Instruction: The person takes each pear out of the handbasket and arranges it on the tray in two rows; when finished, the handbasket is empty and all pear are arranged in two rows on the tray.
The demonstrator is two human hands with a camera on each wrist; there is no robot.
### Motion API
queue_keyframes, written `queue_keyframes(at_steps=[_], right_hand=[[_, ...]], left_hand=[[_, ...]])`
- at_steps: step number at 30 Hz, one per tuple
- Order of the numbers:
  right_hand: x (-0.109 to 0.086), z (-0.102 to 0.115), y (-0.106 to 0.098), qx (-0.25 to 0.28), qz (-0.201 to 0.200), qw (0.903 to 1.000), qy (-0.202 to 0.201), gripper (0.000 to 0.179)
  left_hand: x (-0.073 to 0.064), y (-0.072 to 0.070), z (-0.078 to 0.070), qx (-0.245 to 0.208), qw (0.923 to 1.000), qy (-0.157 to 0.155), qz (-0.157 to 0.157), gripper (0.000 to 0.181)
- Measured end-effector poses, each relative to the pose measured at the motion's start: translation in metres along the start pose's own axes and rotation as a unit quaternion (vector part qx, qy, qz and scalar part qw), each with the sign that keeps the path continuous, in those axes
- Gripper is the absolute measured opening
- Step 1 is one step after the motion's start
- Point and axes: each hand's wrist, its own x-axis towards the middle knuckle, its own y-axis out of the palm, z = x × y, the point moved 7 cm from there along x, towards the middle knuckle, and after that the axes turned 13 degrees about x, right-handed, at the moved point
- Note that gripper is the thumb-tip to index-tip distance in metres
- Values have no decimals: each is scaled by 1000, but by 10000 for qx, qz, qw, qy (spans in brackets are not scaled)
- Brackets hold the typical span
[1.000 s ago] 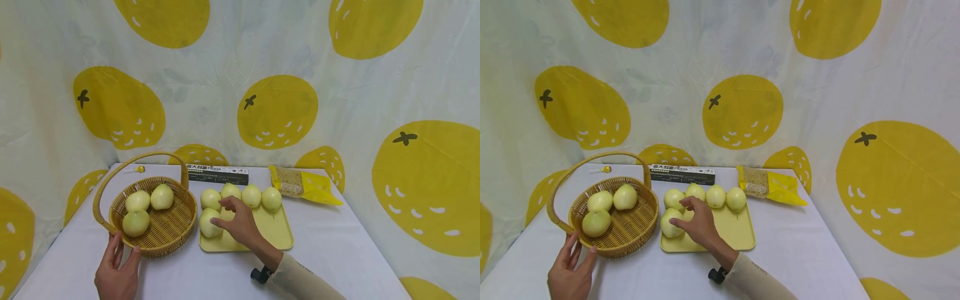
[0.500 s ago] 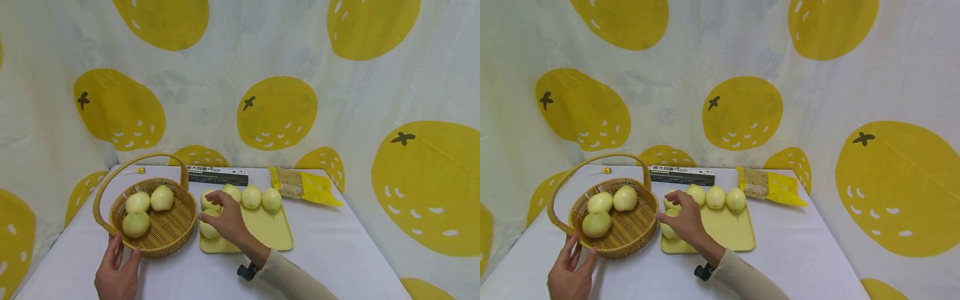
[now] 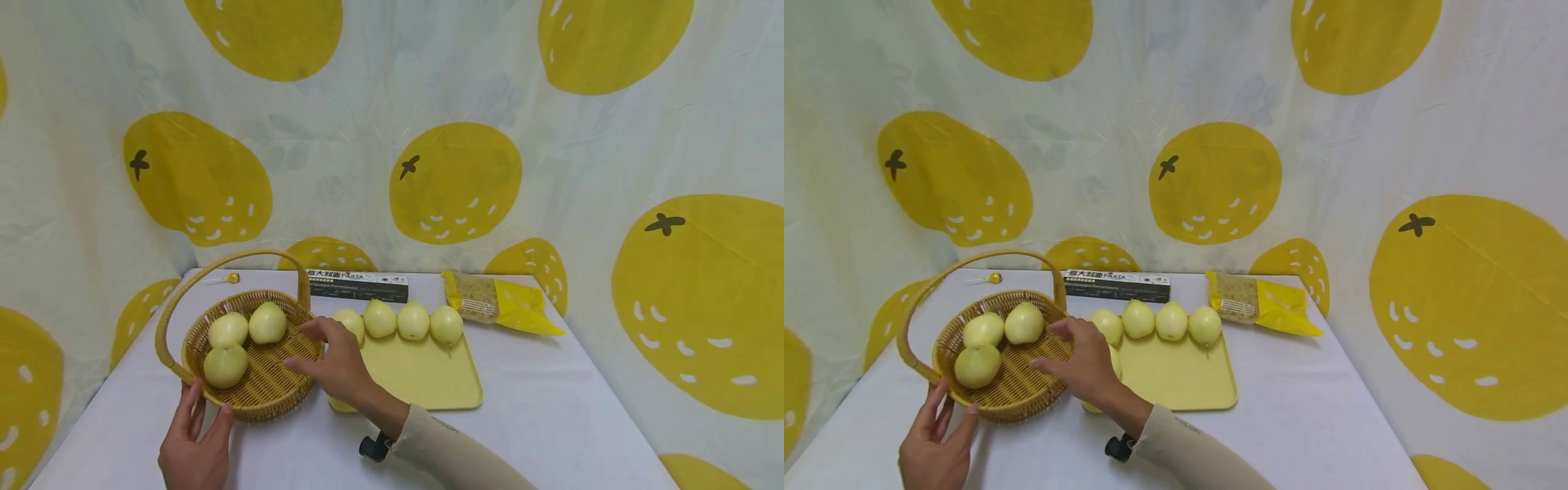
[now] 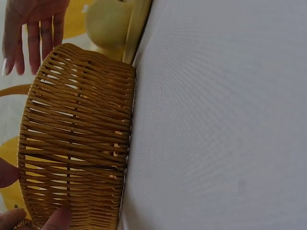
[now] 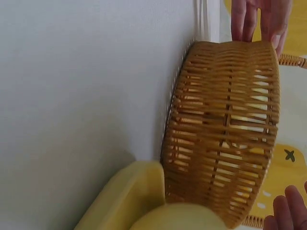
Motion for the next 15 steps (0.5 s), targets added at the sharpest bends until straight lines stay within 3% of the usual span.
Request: queue_keyframes(at_steps=[7, 15], right_hand=[[9, 7, 28, 216, 204, 9993, -232, 53], [17, 15, 55, -39, 371, 9979, -534, 55]], left_hand=[[2, 0, 1, -90, 9999, 87, -31, 72], [-1, -1, 1, -72, 9997, 224, -77, 73]])
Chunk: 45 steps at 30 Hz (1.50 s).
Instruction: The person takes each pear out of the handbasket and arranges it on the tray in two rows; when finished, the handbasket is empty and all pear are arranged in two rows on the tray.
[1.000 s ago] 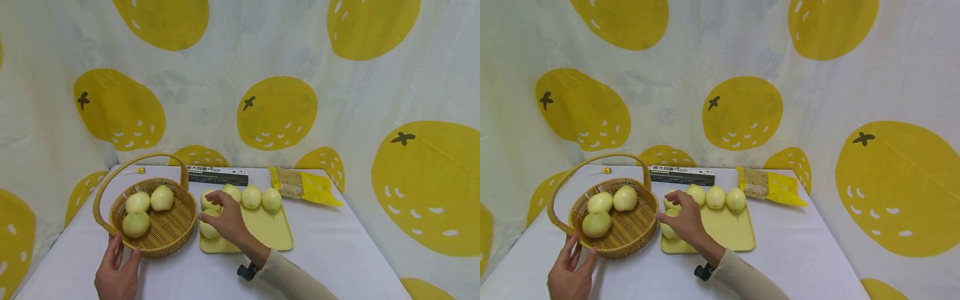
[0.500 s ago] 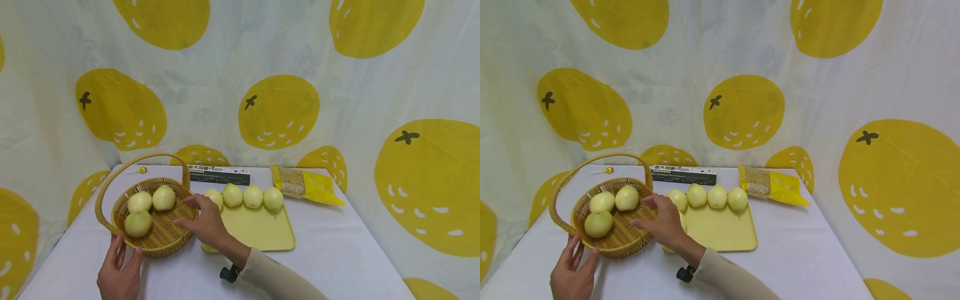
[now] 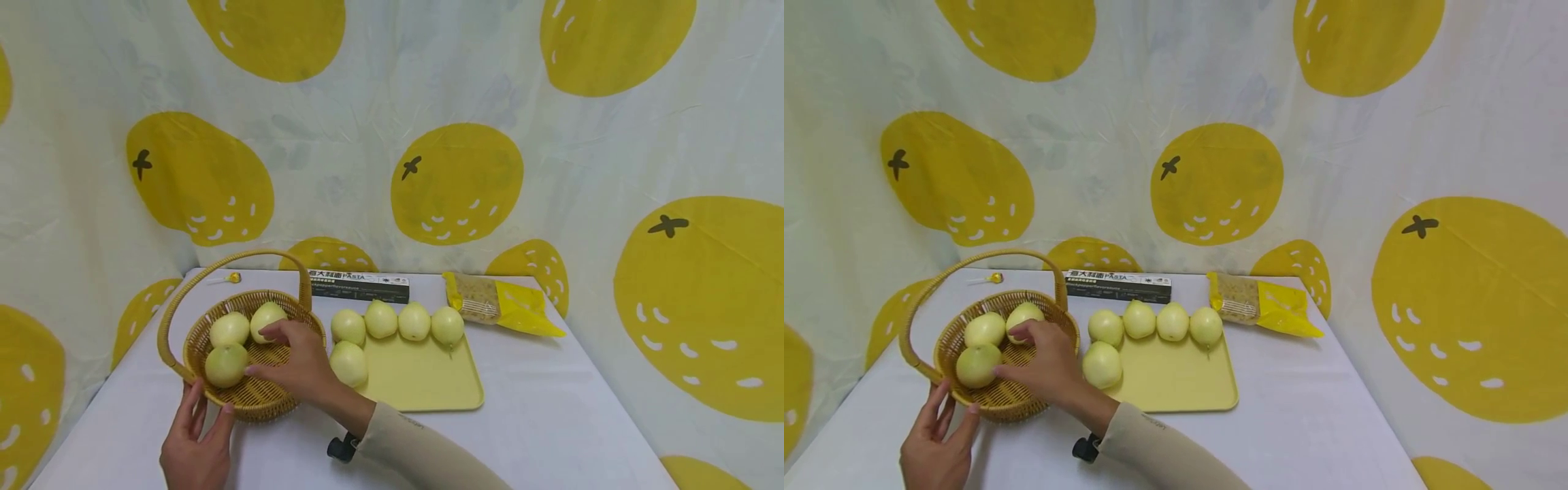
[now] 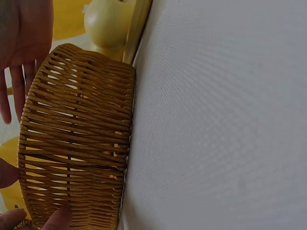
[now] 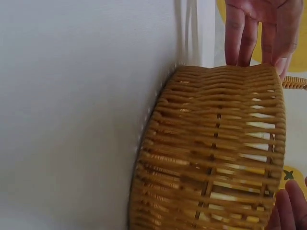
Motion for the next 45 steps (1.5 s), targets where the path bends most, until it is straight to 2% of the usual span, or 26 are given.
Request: queue_keyframes(at_steps=[12, 16, 22, 27, 35, 40, 43, 45], right_hand=[[19, -6, 30, -848, 231, 9957, 294, 61], [24, -9, 40, -832, 254, 9957, 327, 61], [31, -13, 51, -542, 125, 9974, 466, 59], [37, -18, 57, -733, 135, 9955, 590, 63], [42, -34, 63, -819, 605, 9897, 1004, 74], [41, -34, 70, -1192, 1030, 9842, 811, 74], [40, -33, 71, -1500, 1078, 9796, 796, 73], [40, -34, 72, -1572, 1067, 9773, 935, 71]], left_hand=[[-2, -1, -2, -79, 9999, -87, 85, 73], [-4, -2, -4, -50, 10000, -16, -1, 72], [-4, -2, -5, 103, 9998, 161, -110, 71], [-3, -1, -2, 76, 9999, 85, -86, 71], [-3, -1, -4, -36, 9999, 123, 15, 72], [-3, -2, -4, -85, 9999, 88, 7, 72], [-3, -2, -5, -74, 10000, 43, -13, 71], [-3, -2, -5, -94, 9999, 50, -34, 71]])
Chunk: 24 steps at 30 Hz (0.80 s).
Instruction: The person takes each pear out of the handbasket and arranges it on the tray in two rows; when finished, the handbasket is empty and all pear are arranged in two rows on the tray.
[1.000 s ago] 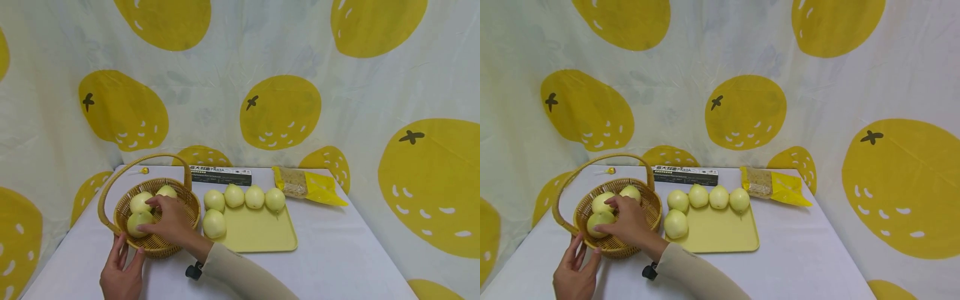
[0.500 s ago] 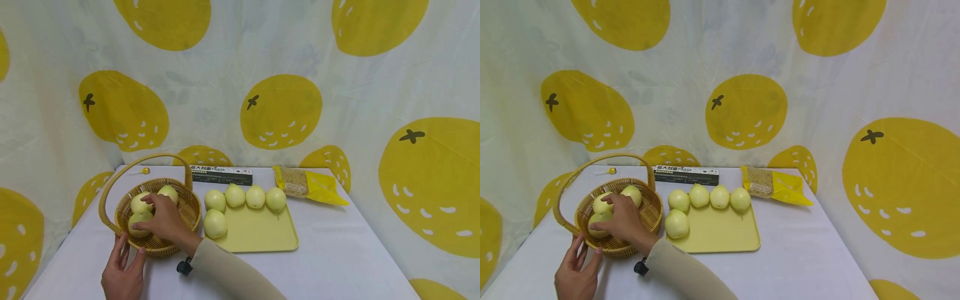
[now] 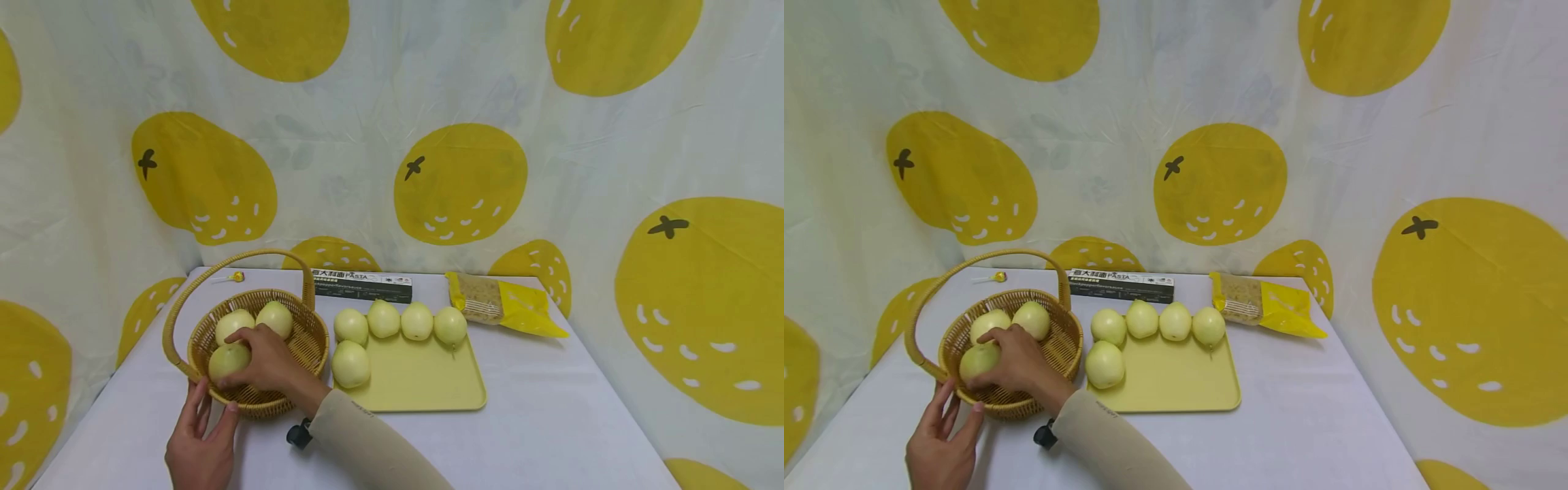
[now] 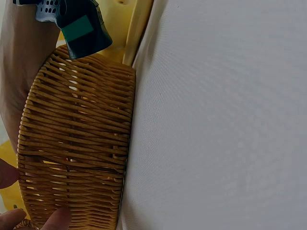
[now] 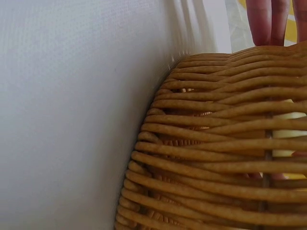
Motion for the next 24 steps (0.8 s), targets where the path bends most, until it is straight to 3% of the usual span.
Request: queue_keyframes(at_steps=[12, 20, 24], right_hand=[[-2, -3, 3, -144, 82, 9990, 420, 71], [-1, 1, 3, -436, 60, 9990, 10, 70], [-2, 1, 1, -299, -49, 9995, -112, 69]], left_hand=[[1, 0, 1, -294, 9995, 94, 77, 72], [2, -1, 0, -403, 9991, 140, 53, 72], [2, 0, 1, -334, 9994, 124, 53, 71]])
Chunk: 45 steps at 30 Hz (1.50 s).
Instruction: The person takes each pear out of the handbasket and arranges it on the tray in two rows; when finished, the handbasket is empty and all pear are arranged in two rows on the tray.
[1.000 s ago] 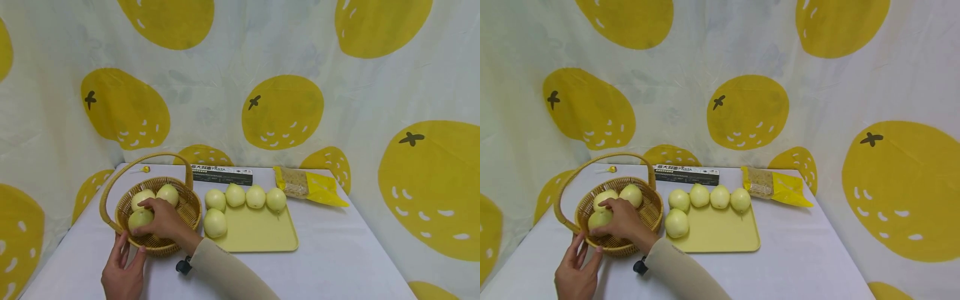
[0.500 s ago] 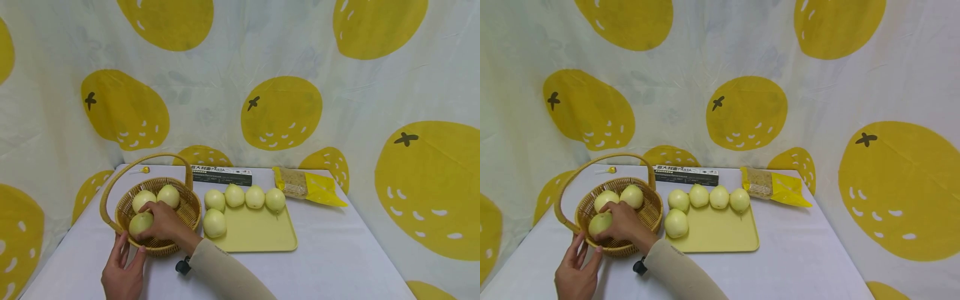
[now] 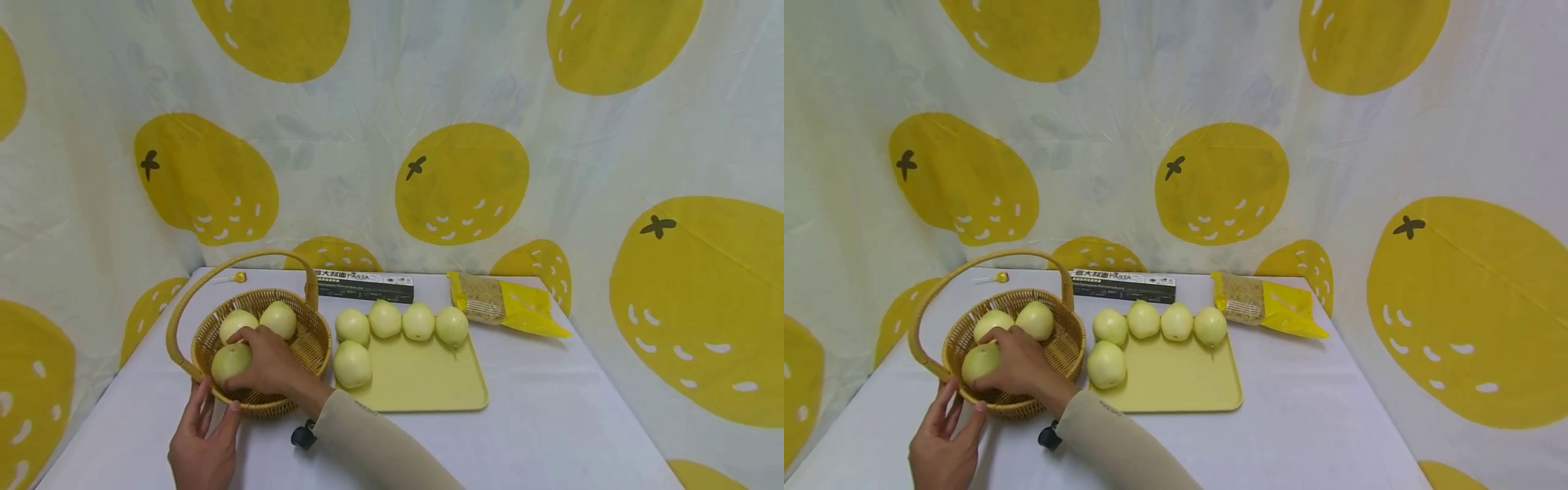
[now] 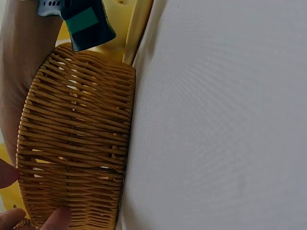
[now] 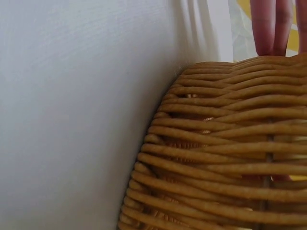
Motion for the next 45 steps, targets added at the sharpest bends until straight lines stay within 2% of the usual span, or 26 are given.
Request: queue_keyframes(at_steps=[3, 8, 13, 18, 26, 31, 39, 45], right_hand=[[1, 2, -1, 169, -117, 9997, -163, 69], [1, 4, -4, 562, -333, 9972, -363, 68], [-1, 4, -10, 1149, -668, 9904, -389, 69], [-6, 5, -20, 1488, -877, 9833, -566, 69], [-18, 3, -43, 2080, -963, 9694, -884, 66], [-30, 0, -64, 2516, -1023, 9579, -929, 65], [-54, -4, -96, 2591, -1104, 9556, -869, 66], [-73, -11, -115, 2793, -1160, 9502, -752, 66]], left_hand=[[1, 0, 1, 111, 9999, 38, -21, 71], [2, -1, 3, -8, 10000, 0, -50, 72], [1, -1, 4, 31, 9999, -75, -64, 71], [0, 2, 3, 33, 10000, -8, -69, 72], [-2, 1, -2, 295, 9993, 43, -209, 70], [-2, 1, -2, 504, 9985, -6, -213, 71], [-1, 1, 1, 589, 9980, -59, -205, 71], [0, 3, 2, 446, 9988, -134, -163, 72]])
